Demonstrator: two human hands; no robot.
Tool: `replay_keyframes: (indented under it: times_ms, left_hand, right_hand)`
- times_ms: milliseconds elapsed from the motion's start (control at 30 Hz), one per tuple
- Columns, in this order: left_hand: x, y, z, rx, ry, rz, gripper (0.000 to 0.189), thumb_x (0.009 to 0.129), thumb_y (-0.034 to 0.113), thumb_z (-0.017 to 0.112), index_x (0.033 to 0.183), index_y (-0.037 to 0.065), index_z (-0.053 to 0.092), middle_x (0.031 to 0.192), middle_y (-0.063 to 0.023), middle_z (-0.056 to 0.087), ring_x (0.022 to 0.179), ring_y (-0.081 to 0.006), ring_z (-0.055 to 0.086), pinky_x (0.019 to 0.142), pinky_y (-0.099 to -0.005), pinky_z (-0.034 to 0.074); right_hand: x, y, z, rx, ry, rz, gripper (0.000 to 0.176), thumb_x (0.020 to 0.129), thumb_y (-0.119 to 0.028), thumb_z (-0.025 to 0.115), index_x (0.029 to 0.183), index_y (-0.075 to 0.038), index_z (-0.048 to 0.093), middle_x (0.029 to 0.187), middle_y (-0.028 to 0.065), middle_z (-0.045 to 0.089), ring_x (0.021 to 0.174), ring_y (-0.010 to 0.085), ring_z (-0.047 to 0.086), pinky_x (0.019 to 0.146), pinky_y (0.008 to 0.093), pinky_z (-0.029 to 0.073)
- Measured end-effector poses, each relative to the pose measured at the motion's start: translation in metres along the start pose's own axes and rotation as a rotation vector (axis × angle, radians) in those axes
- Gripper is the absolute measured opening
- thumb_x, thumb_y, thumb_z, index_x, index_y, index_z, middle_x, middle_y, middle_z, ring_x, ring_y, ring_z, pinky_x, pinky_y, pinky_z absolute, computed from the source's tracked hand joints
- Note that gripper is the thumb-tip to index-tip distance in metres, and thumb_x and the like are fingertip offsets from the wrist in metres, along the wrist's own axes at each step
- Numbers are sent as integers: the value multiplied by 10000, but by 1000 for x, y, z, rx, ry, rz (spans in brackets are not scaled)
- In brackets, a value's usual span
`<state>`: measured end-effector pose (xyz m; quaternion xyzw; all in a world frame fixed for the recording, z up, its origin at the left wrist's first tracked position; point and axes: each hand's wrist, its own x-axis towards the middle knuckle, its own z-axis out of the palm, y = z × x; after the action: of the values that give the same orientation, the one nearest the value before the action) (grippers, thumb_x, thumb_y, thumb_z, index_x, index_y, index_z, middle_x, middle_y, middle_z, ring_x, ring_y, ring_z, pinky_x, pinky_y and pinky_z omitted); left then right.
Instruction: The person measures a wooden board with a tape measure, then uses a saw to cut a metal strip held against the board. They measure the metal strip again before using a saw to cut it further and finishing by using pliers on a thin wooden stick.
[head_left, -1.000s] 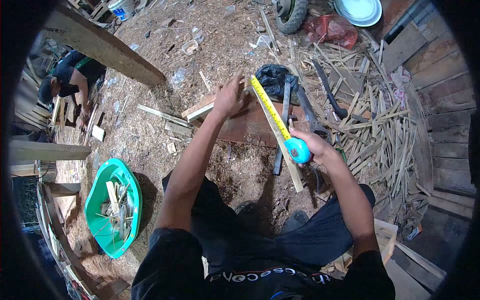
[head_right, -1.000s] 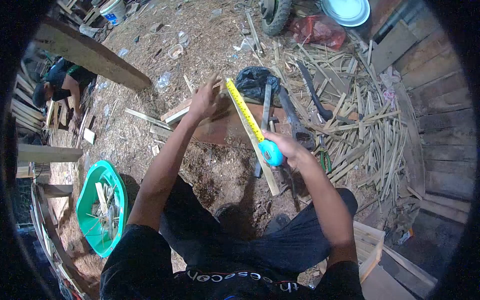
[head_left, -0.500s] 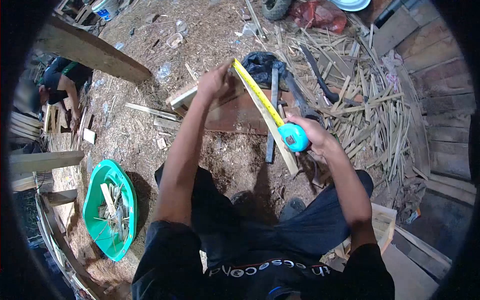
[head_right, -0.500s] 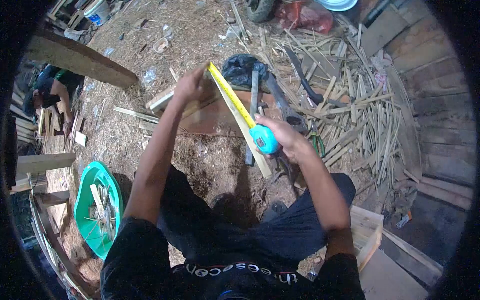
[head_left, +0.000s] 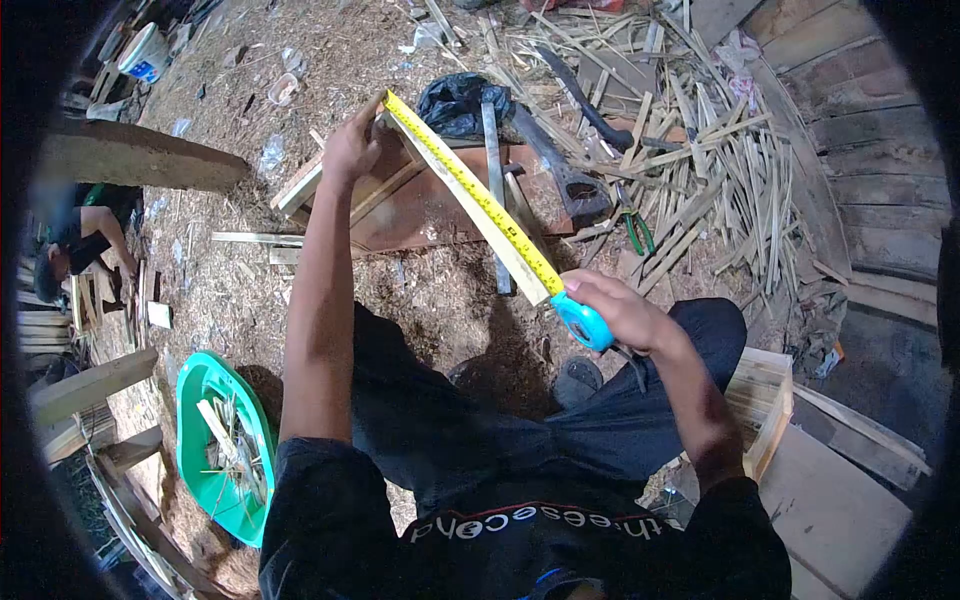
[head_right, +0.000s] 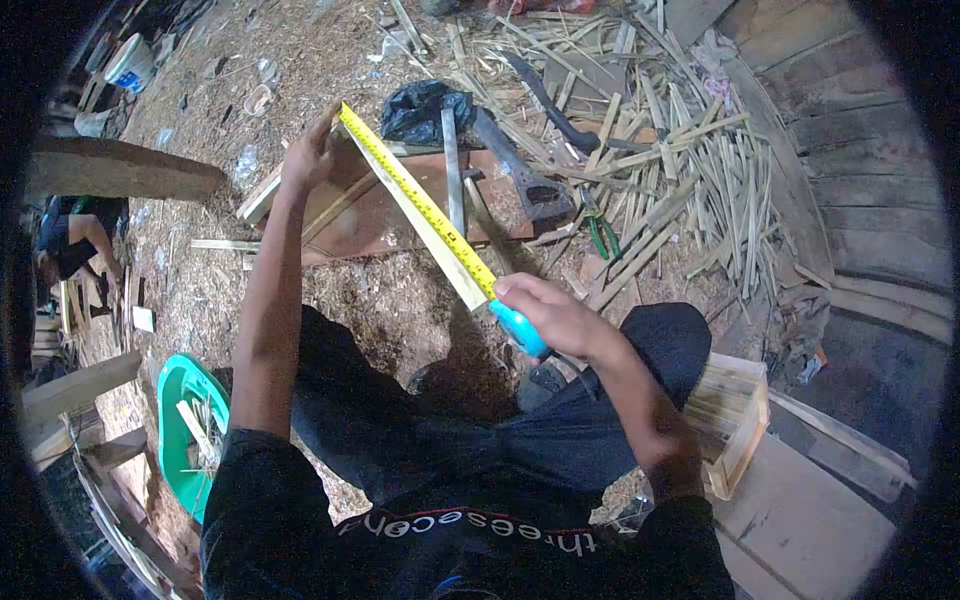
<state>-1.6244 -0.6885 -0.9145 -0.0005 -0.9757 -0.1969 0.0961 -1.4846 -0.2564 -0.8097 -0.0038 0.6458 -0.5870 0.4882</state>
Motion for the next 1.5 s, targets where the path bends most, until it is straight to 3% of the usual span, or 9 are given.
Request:
replay_keyframes:
  times_ms: [67, 167, 367, 400, 633, 700, 900, 1267, 1500]
  left_hand:
    - [-2, 3, -1, 8, 2, 5, 607, 890, 158, 510, 1457, 330, 376, 1182, -207, 628, 1025, -401, 624, 876, -491, 506]
    - [-4, 6, -2, 37, -28, -33, 604, 896, 161, 516, 1460, 322, 373, 1168, -196, 635, 1011, -399, 629, 866, -493, 510]
    - [-4, -4, 4, -35, 2, 61, 602, 896, 151, 533, 1455, 314, 383, 1140, -193, 637, 993, -395, 634, 859, -477, 511]
    - [-4, -3, 4, -73, 5, 70, 598, 892, 138, 537, 1453, 284, 393, 1144, -201, 631, 1012, -394, 625, 878, -474, 502]
    - [-6, 17, -11, -40, -66, -25, 594, 889, 122, 535, 1454, 244, 398, 1159, -201, 629, 1049, -394, 608, 903, -470, 491]
    - [-6, 10, -4, -38, -5, 62, 598, 889, 116, 532, 1456, 247, 395, 1164, -203, 628, 1050, -395, 607, 903, -470, 493]
    - [-5, 8, -5, 5, -12, 43, 603, 891, 115, 540, 1459, 255, 393, 1167, -197, 628, 1047, -392, 610, 900, -469, 499]
    - [-4, 4, -2, -9, 25, 94, 585, 898, 128, 547, 1454, 231, 398, 1109, -201, 645, 1001, -398, 623, 867, -473, 507]
    - [-4, 6, -4, 26, -33, 23, 579, 906, 149, 539, 1454, 260, 387, 1150, -207, 634, 1024, -397, 620, 871, -483, 507]
  right_hand:
    - [-3, 0, 8, -31, 34, -18, 388, 1001, -378, 488, 1181, -39, 538, 787, 34, 564, 571, 96, 537, 457, 274, 456]
    - [-10, -2, 12, -133, 62, 15, 466, 984, -402, 513, 1240, -12, 526, 866, 76, 604, 672, 128, 586, 585, 298, 495]
    - [-14, 18, 30, -271, 186, -40, 581, 950, -427, 551, 1305, 28, 478, 1061, 189, 634, 958, 248, 622, 860, 372, 481]
    - [-15, 20, 32, -329, 235, -91, 524, 966, -398, 547, 1309, -6, 486, 971, 99, 620, 845, 149, 584, 750, 293, 491]
    - [-27, 20, 41, -371, 303, -160, 571, 938, -398, 585, 1318, 13, 470, 1012, 171, 631, 898, 216, 611, 822, 349, 485]
    - [-28, 19, 39, -349, 284, -145, 613, 924, -401, 608, 1325, 38, 458, 1035, 214, 625, 934, 270, 620, 843, 380, 481]
    - [-32, 12, 44, -338, 254, -135, 601, 924, -392, 611, 1309, 43, 459, 957, 178, 612, 842, 240, 587, 795, 365, 480]
    - [-31, 17, 51, -414, 360, -177, 581, 901, -377, 627, 1288, 28, 470, 950, 220, 609, 833, 305, 609, 758, 406, 482]
    - [-33, 10, 61, -506, 428, -171, 528, 890, -362, 634, 1251, -2, 497, 909, 235, 593, 809, 369, 599, 726, 441, 479]
